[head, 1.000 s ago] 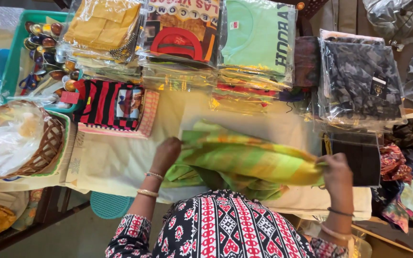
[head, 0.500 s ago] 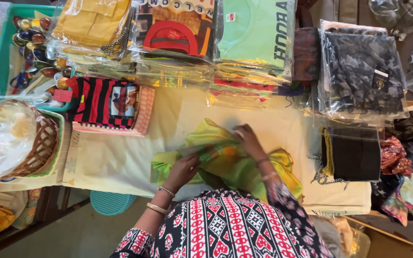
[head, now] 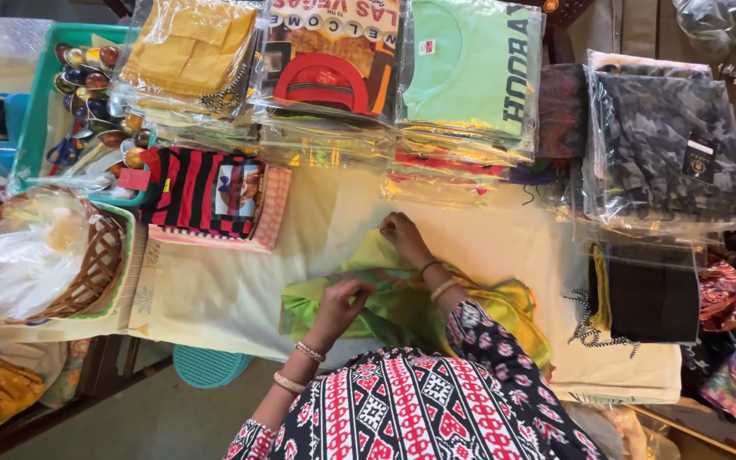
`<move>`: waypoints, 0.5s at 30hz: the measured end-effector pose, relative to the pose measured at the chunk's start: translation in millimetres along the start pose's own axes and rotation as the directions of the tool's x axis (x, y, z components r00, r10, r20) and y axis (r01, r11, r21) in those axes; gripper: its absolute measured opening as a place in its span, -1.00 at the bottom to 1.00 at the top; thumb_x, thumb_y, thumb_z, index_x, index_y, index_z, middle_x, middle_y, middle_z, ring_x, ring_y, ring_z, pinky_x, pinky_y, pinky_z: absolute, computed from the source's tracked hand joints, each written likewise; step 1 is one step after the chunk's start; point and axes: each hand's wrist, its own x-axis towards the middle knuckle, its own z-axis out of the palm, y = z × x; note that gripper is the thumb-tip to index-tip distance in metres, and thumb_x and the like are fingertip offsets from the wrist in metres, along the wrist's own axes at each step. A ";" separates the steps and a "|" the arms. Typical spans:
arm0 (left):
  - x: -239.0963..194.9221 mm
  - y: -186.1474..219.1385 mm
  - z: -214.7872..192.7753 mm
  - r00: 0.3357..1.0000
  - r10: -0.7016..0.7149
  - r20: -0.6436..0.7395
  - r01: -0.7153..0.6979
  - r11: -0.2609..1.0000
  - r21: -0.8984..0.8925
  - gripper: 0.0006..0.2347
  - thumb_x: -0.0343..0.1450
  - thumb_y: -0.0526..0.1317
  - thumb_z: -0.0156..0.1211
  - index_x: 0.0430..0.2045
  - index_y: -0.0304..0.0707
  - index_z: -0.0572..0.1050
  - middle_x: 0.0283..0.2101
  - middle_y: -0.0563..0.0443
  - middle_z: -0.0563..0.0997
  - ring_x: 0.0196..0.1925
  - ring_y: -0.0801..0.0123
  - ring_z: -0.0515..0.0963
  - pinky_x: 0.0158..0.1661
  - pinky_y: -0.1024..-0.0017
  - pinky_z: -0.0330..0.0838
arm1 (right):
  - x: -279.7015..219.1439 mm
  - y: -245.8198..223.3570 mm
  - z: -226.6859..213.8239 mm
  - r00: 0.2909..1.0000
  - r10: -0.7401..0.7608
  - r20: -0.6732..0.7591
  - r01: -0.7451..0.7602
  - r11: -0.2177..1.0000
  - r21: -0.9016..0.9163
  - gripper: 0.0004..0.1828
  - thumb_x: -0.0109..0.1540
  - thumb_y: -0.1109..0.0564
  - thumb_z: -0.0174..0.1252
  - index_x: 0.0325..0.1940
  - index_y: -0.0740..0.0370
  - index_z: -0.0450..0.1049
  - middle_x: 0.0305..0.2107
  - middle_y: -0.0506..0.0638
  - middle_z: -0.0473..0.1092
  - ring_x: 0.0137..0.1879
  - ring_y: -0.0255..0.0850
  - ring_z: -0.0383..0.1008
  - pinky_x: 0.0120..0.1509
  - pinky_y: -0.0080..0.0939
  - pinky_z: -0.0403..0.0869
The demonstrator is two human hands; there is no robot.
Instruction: The person takes a green and yellow striped cloth from a cardboard box and unfolds it on a table. They smooth out the fabric, fold it into a smaller rectangle, and then place it into a clear plastic bag. Finally, they pick up a folded floral-patterned cloth and place it on the table.
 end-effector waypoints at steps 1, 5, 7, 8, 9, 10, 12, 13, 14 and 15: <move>5.6 2.1 -1.8 1.000 0.002 0.001 -0.002 1.000 0.000 -0.92 0.37 -0.41 0.24 -0.33 -0.30 0.61 -0.32 -0.12 0.67 -0.28 0.13 0.69 -0.26 0.30 0.55 | -5.2 -14.0 -5.5 1.000 0.000 -0.002 0.000 1.000 -0.001 -0.85 0.24 0.22 0.29 -0.18 0.20 0.43 -0.27 0.02 0.41 -0.14 -0.16 0.53 -0.02 -0.21 0.54; 27.2 11.6 -5.1 0.995 0.041 -0.096 -0.042 0.999 -0.011 -0.93 0.37 -0.39 0.30 -0.33 -0.31 0.63 -0.29 -0.09 0.70 -0.29 0.23 0.71 -0.26 0.38 0.56 | -28.1 -81.3 -32.1 0.987 0.127 0.095 -0.152 0.928 0.340 -0.78 0.25 0.27 0.31 -0.11 0.23 0.39 -0.31 -0.11 0.38 -0.15 -0.41 0.38 -0.03 -0.36 0.45; 36.6 17.8 -5.0 0.993 0.031 -0.113 -0.036 0.999 -0.041 -0.93 0.38 -0.39 0.30 -0.32 -0.31 0.63 -0.28 -0.07 0.71 -0.31 0.28 0.72 -0.26 0.42 0.58 | -40.6 -113.5 -46.0 0.986 0.144 0.085 -0.166 0.899 0.405 -0.75 0.22 0.29 0.32 -0.10 0.23 0.39 -0.28 -0.15 0.38 -0.13 -0.45 0.38 -0.02 -0.38 0.45; 41.4 21.6 -4.8 0.990 0.009 -0.139 -0.019 0.998 -0.067 -0.93 0.37 -0.39 0.32 -0.32 -0.33 0.63 -0.30 -0.07 0.71 -0.33 0.34 0.71 -0.28 0.45 0.57 | -46.5 -126.1 -52.8 0.984 0.156 0.085 -0.177 0.867 0.467 -0.75 0.22 0.32 0.30 -0.09 0.24 0.40 -0.27 -0.14 0.40 -0.13 -0.44 0.40 -0.01 -0.37 0.46; 45.9 25.4 -5.0 0.986 -0.013 -0.164 -0.002 0.996 -0.092 -0.92 0.37 -0.39 0.35 -0.33 -0.36 0.63 -0.32 -0.07 0.71 -0.35 0.40 0.71 -0.29 0.48 0.57 | -52.4 -138.7 -59.0 0.982 0.167 0.085 -0.186 0.829 0.527 -0.75 0.22 0.34 0.28 -0.08 0.25 0.41 -0.27 -0.14 0.42 -0.12 -0.43 0.43 0.00 -0.37 0.48; 48.2 26.4 -4.0 0.988 -0.013 -0.157 -0.002 0.996 -0.094 -0.92 0.37 -0.39 0.35 -0.33 -0.36 0.63 -0.32 -0.07 0.71 -0.35 0.40 0.71 -0.29 0.48 0.57 | -57.0 -136.9 -59.9 0.982 0.172 0.080 -0.188 0.828 0.528 -0.75 0.22 0.34 0.28 -0.08 0.25 0.41 -0.27 -0.14 0.42 -0.12 -0.43 0.43 0.00 -0.37 0.48; 53.6 28.5 -2.3 0.984 -0.073 -0.160 0.048 0.987 -0.155 -0.92 0.36 -0.38 0.36 -0.33 -0.37 0.62 -0.32 -0.04 0.72 -0.34 0.50 0.69 -0.28 0.51 0.57 | -65.2 -133.6 -61.9 0.994 0.096 0.060 -0.114 0.849 0.516 -0.77 0.28 0.38 0.22 -0.02 0.26 0.41 -0.26 -0.10 0.43 -0.10 -0.40 0.46 0.03 -0.36 0.49; 55.2 29.0 -1.6 0.986 -0.071 -0.152 0.047 0.987 -0.155 -0.92 0.36 -0.38 0.36 -0.33 -0.37 0.62 -0.32 -0.04 0.72 -0.34 0.50 0.69 -0.28 0.51 0.57 | -68.6 -137.8 -63.9 0.993 0.101 0.054 -0.114 0.848 0.518 -0.77 0.28 0.38 0.22 -0.02 0.26 0.41 -0.26 -0.10 0.43 -0.10 -0.40 0.46 0.03 -0.36 0.49; 56.7 29.6 -0.8 0.986 -0.087 -0.145 0.066 0.988 -0.143 -0.91 0.36 -0.38 0.36 -0.33 -0.38 0.61 -0.33 -0.03 0.72 -0.35 0.52 0.69 -0.28 0.52 0.57 | -72.0 -142.1 -65.9 0.994 0.090 0.054 -0.105 0.862 0.495 -0.77 0.30 0.39 0.17 0.01 0.27 0.39 -0.24 -0.10 0.44 -0.07 -0.39 0.48 0.08 -0.34 0.50; 58.5 30.1 -0.8 0.985 -0.102 -0.139 0.084 0.988 -0.129 -0.91 0.36 -0.37 0.37 -0.33 -0.38 0.60 -0.35 -0.02 0.72 -0.36 0.54 0.68 -0.28 0.53 0.57 | -74.5 -146.7 -67.5 0.995 0.077 0.056 -0.094 0.876 0.473 -0.77 0.31 0.39 0.13 0.03 0.27 0.36 -0.22 -0.10 0.45 -0.03 -0.39 0.50 0.12 -0.33 0.51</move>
